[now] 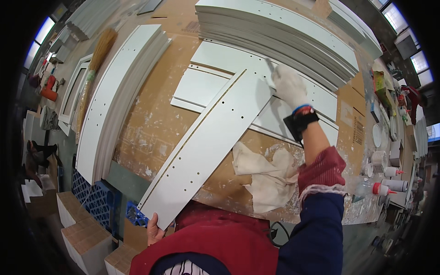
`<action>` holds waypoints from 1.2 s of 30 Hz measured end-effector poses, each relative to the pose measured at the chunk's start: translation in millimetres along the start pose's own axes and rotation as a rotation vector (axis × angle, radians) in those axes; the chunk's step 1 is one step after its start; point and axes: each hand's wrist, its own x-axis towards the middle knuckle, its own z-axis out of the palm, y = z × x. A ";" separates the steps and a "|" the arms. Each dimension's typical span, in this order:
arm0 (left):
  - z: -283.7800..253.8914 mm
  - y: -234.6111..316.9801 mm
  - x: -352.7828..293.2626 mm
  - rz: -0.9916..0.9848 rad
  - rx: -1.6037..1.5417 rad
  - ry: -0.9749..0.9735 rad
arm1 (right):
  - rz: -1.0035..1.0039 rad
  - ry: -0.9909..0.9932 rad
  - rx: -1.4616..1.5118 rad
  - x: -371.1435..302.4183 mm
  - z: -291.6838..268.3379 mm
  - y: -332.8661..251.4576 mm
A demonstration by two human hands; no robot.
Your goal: The person sands the edges and surfaces of white rectangular wooden panels using a sanding block. They repeatedly flip the panels and wipe them with a cloth while working at a table in a workshop.
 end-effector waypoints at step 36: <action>32.0 -13.8 -10.0 0.088 0.112 -0.067 | -0.993 -0.540 0.264 -197.4 63.6 -245.5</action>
